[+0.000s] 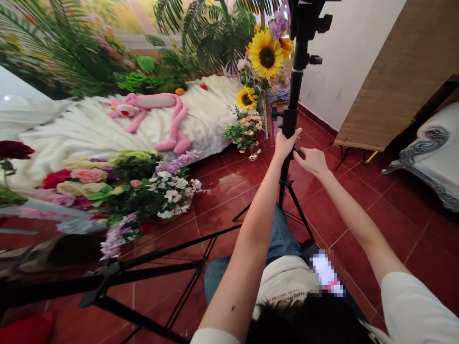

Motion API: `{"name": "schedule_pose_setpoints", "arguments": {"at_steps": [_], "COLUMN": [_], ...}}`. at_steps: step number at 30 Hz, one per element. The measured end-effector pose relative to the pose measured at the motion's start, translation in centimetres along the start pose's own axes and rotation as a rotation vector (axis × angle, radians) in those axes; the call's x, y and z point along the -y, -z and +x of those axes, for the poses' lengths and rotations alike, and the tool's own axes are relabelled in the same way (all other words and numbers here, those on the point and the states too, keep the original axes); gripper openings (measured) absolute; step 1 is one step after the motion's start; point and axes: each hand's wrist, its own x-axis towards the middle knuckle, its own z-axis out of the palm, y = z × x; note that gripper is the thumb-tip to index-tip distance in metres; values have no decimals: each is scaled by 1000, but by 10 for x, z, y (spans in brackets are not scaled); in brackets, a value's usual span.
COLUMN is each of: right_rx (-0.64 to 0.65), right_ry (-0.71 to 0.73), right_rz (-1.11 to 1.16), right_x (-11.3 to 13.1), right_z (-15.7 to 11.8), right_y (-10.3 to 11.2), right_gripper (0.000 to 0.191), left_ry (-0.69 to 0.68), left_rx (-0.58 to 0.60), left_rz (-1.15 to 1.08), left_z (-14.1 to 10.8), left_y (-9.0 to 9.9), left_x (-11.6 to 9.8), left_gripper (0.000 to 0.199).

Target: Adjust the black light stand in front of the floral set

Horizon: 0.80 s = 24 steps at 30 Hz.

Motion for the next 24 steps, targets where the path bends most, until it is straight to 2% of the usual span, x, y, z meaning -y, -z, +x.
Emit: {"name": "schedule_pose_setpoints", "arguments": {"at_steps": [6,12,15,20,24], "right_rx": [89,94,96,121,27], "right_ry": [110,156,130,-77,-125], "right_rz": [-85,11,290,976,1154], "right_x": [-3,-10,-15,-11,-4], "right_z": [10,18,22,20,16], "right_y": [12,8,-6,-39,-49], "right_gripper": [46,46,55,75,72], "left_ry": [-5,-15,-17,-27,-59], "left_rx": [21,12,16,17,34], "left_rz": [-11,-19,-18,10,72], "left_z": [-1,0,-1,0,2], "left_y": [0,-2,-1,-2,-2], "left_x": [-2,1,0,2,6], "left_gripper": [39,42,43,41,31]}}
